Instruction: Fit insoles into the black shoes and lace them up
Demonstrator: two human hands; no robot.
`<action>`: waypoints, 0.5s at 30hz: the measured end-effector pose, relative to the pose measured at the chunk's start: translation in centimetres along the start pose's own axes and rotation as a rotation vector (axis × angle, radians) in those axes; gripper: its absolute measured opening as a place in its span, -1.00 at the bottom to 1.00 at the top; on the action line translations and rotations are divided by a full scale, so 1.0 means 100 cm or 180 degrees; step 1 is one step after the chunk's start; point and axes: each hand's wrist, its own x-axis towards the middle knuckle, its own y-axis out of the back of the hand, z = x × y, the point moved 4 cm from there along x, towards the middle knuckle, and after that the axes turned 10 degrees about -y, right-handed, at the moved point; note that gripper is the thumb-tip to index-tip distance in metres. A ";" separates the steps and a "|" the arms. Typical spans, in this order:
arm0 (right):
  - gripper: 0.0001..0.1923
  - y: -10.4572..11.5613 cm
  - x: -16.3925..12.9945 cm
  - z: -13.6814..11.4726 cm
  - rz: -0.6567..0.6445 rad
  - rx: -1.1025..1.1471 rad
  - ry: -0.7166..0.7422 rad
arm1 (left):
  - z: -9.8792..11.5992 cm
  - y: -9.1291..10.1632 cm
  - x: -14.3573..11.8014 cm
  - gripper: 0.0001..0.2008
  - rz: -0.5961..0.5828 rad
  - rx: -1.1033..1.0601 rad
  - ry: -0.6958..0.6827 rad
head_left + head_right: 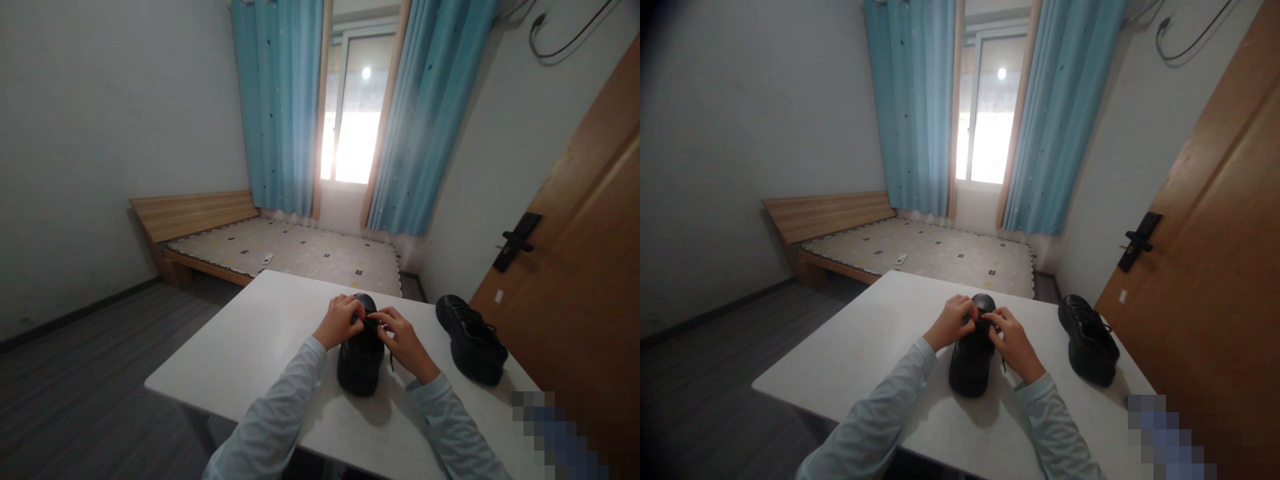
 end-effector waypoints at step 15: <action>-0.73 0.002 0.000 -0.004 0.0062 0.0065 0.0026 | -0.005 -0.006 0.001 -0.82 -0.0172 -0.0246 -0.0048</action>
